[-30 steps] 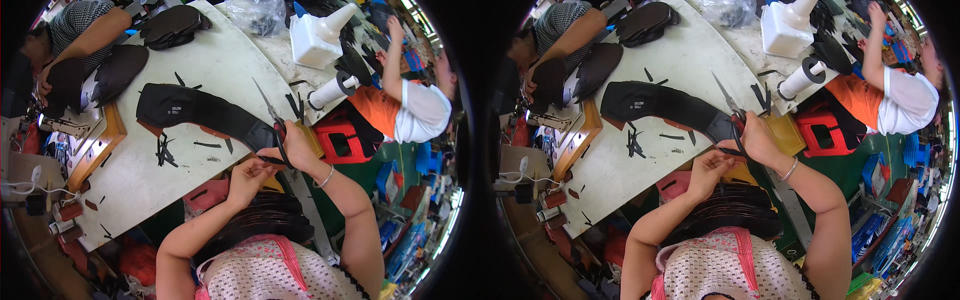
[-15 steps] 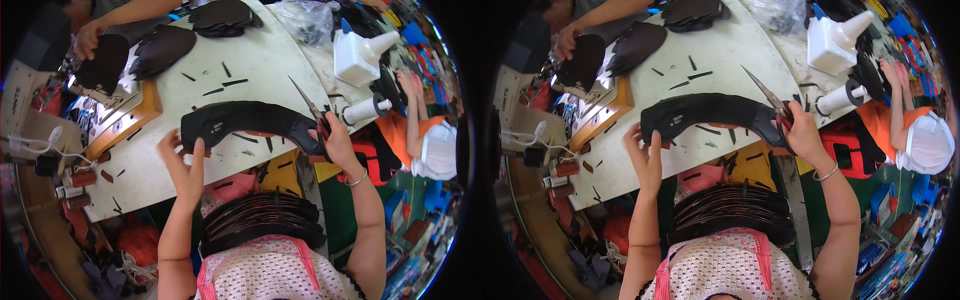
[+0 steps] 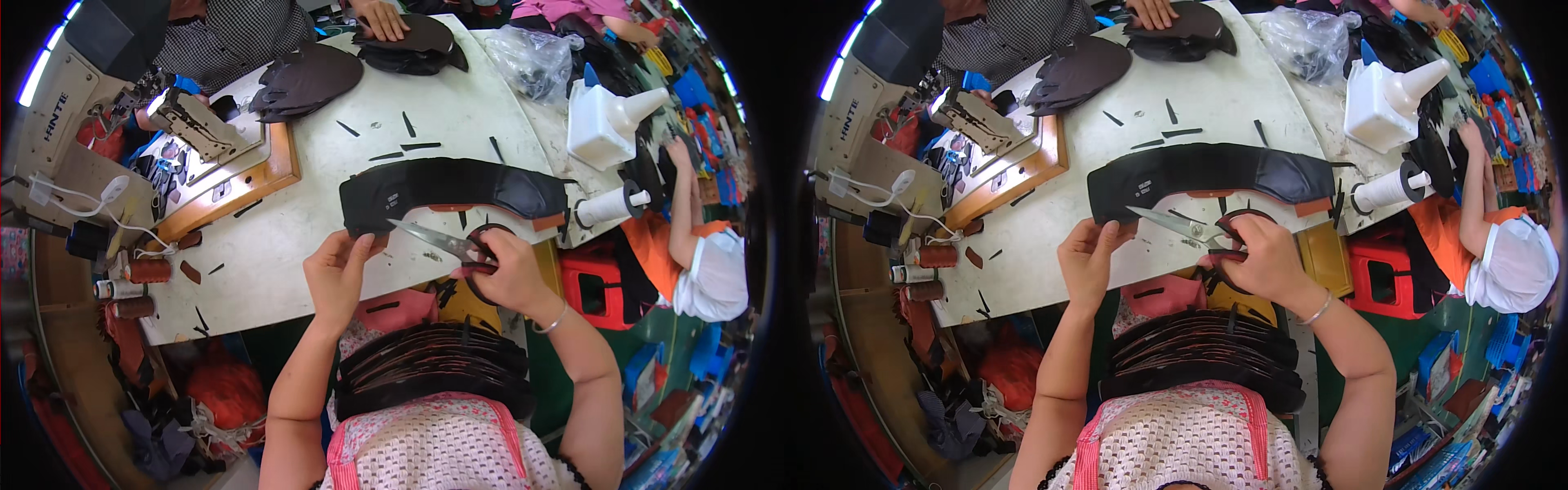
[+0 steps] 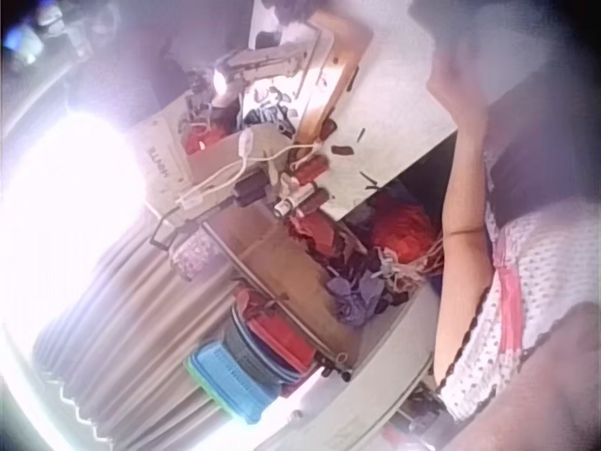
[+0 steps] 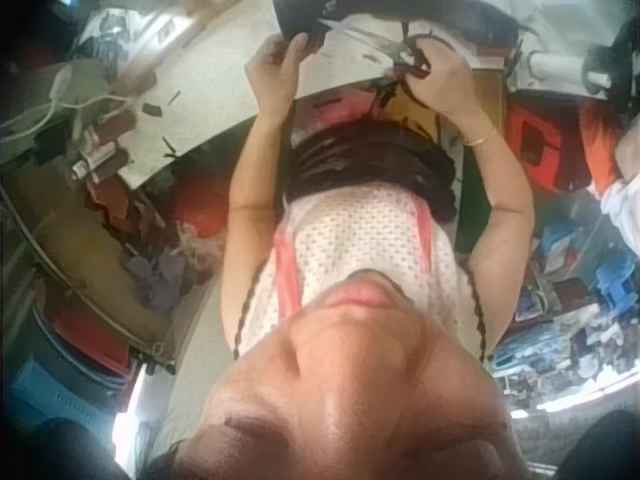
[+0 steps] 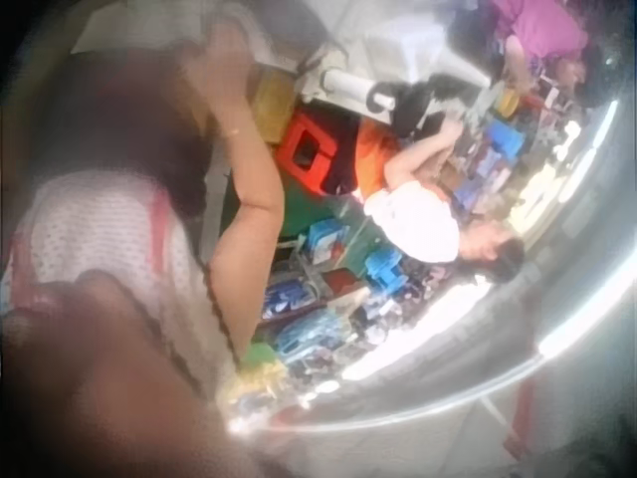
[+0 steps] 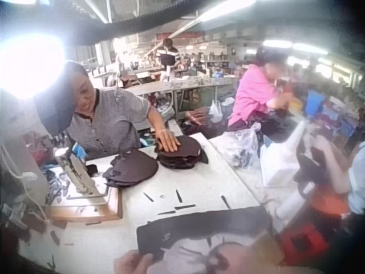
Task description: The person trims excess material from the edges of leather pieces one at a time using scissors and places them onto the table.
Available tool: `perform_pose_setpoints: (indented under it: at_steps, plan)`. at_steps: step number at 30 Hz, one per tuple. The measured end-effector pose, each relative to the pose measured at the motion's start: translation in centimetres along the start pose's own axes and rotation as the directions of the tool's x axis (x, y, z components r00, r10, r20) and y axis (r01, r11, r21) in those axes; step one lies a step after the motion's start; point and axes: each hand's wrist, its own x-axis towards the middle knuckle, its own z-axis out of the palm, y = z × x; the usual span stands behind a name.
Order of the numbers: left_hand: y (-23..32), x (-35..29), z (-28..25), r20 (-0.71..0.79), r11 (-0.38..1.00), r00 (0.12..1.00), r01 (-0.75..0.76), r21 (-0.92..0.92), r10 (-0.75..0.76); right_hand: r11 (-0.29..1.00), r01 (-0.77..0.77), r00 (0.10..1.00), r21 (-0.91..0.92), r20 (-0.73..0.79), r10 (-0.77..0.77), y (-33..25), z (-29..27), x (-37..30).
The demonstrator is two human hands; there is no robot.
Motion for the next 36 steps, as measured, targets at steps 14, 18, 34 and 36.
perform_pose_setpoints:
  at_steps: [14,18,34,36]
  plan:
    - [1.3,-0.2,1.7,0.049,0.958,0.999,0.004,-0.288,0.010,0.970,0.090,0.996,-0.224,0.036,-0.084,-0.1,2.0,2.3]
    - [1.6,0.0,1.6,0.054,0.945,0.999,0.021,-0.326,-0.004,0.980,0.095,0.993,-0.176,0.080,-0.082,0.1,1.8,3.3]
    - [0.6,-1.0,1.4,0.058,0.990,0.998,-0.006,-0.144,0.014,0.915,0.241,0.931,-0.323,-0.191,-0.312,0.6,1.0,4.0]
    - [0.1,-0.9,1.2,0.128,0.967,0.960,-0.243,-0.071,0.250,0.920,0.112,0.936,-0.376,-0.272,-0.225,1.3,-0.6,5.5]
